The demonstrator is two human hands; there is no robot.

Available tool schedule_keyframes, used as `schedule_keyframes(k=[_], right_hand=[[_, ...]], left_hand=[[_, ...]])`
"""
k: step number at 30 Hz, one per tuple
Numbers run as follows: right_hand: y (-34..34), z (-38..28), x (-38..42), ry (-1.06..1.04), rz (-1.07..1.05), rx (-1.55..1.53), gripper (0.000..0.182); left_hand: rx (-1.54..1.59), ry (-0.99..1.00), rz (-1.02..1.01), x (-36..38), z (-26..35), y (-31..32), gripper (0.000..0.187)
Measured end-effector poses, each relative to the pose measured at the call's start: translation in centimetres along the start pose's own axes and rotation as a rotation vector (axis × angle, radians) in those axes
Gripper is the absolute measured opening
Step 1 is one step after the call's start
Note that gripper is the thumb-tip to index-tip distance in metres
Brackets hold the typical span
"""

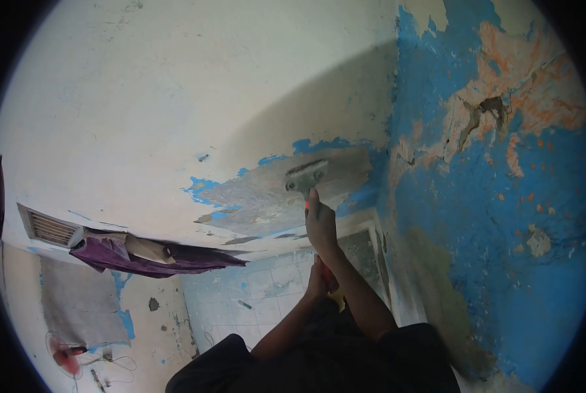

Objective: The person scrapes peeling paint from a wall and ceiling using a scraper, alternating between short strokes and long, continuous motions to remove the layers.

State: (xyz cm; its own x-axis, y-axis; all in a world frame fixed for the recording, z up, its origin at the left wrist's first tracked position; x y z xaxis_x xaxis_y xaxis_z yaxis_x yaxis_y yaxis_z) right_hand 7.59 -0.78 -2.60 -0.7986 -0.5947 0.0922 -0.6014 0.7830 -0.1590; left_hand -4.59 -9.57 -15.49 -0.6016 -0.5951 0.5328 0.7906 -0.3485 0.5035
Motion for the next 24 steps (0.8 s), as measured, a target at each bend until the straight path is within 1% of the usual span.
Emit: schedule_keyframes(k=[2,3,5,6,8,9,10,12,14,15,18,20,21,23,24], right_hand=[[0.0,-0.8,-0.9,-0.025,0.04,0.004,0.068],[-0.1,-1.2,-0.9,-0.027,0.058,0.008,0.068],[-1.6,-4.6,-1.5,-0.009,0.091,-0.084,0.069],[-2.0,-5.7,-1.8,-0.001,0.105,-0.127,0.07],[-2.1,-6.4,-2.3,-0.05,0.071,-0.184,0.069],[-2.1,-6.7,-2.4,-0.078,0.049,-0.214,0.069],[-1.6,-5.3,-2.3,-0.034,0.058,-0.191,0.068],[0.4,0.4,-1.1,0.047,0.077,-0.143,0.066],[2.3,3.3,0.4,-0.168,0.111,-0.032,0.063],[3.8,5.2,0.5,-0.109,0.049,-0.071,0.061],[7.6,6.9,1.7,0.048,-0.115,-0.217,0.055],[8.7,1.8,2.6,0.087,-0.185,-0.352,0.051],[9.5,-0.8,3.1,-0.01,-0.218,-0.338,0.048],[11.4,-5.3,4.0,-0.213,-0.282,-0.319,0.043],[12.4,-5.8,4.5,-0.199,-0.342,-0.307,0.041]], left_hand=[[-0.035,0.039,0.027,-0.3,0.6,-0.1,0.06],[-0.081,0.084,0.009,-0.5,1.4,0.4,0.06],[-0.168,0.157,-0.018,-1.2,3.8,2.0,0.06],[-0.182,0.157,-0.055,-0.8,5.2,3.4,0.06],[-0.198,0.182,-0.132,0.2,8.5,6.3,0.06],[-0.211,0.199,-0.108,0.0,8.4,5.8,0.057],[-0.191,0.173,-0.102,-0.4,7.2,4.4,0.056],[-0.149,0.126,-0.094,-1.1,3.1,0.6,0.055],[-0.047,0.05,0.0,-0.7,-1.3,-3.2,0.055],[0.004,0.014,0.047,-0.8,-2.0,-4.4,0.055],[-0.077,0.069,0.196,-0.1,0.4,-7.0,0.056],[-0.132,0.188,0.194,-0.5,3.2,-8.5,0.058],[-0.158,0.248,0.192,-0.9,4.7,-8.9,0.059],[-0.123,0.369,0.215,0.1,8.8,-7.6,0.062],[-0.11,0.432,0.224,0.7,10.3,-7.3,0.064]])
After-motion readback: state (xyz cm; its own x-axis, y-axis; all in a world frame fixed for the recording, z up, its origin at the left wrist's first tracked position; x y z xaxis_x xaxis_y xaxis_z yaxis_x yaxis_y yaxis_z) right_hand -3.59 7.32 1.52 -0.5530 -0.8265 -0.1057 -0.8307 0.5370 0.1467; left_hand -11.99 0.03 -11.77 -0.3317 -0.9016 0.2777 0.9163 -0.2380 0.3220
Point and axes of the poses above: each hand's wrist, its own x-axis away from the middle knuckle, its own y-axis out of the palm, z = x × y, the point moved 7 cm from there along -x, towards the middle knuckle, and after that the axes turned 10 degrees about z, right-handed, at the moved point
